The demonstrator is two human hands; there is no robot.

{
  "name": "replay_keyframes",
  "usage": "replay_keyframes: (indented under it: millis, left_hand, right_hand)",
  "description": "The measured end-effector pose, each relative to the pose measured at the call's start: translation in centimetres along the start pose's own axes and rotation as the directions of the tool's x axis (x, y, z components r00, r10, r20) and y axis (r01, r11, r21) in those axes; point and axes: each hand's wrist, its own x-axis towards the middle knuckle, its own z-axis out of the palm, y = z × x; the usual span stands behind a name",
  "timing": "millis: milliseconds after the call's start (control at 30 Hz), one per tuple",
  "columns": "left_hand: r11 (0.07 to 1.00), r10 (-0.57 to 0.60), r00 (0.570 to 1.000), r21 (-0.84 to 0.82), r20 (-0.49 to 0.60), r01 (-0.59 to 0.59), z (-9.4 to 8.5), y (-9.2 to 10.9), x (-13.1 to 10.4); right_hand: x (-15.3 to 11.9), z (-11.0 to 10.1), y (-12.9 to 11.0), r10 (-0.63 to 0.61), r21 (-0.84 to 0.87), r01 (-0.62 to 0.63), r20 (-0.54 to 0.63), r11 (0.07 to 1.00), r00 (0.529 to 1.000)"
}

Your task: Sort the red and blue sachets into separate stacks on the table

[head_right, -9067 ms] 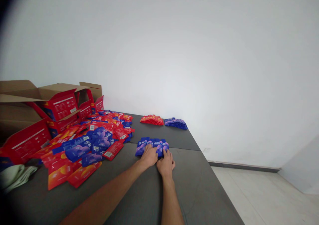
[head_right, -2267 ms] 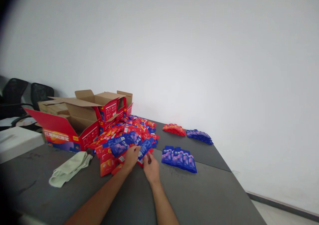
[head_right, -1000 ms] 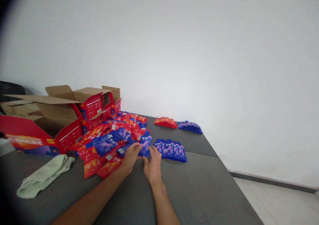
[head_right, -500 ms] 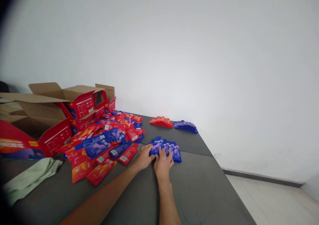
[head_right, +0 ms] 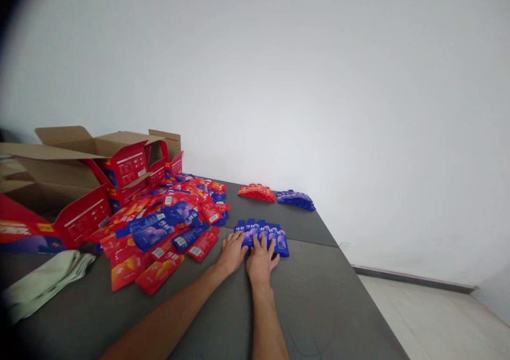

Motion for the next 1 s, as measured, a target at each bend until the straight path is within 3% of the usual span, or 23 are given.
replay_keyframes:
  millis: [233,600,1000]
  left_hand:
    - [0.996,0.019,1.000,-0.082,0.004,-0.019,0.1,-0.4,0.3]
    - [0.966,0.086,0.990,-0.231,-0.114,-0.111,0.2,-0.7,0.2]
    - [0.969,0.081,0.991,-0.227,-0.105,-0.103,0.7,-0.9,0.4]
  right_hand:
    - [0.0,-0.5,-0.3,0.012,0.018,-0.012,0.015,1.000,1.000]
    - [-0.4,-1.2,-0.8,-0.023,0.031,0.025,-0.080,0.999,0.997]
    - [-0.2,-1.1,-0.9,-0.028,0.064,0.040,-0.182,0.997,0.983]
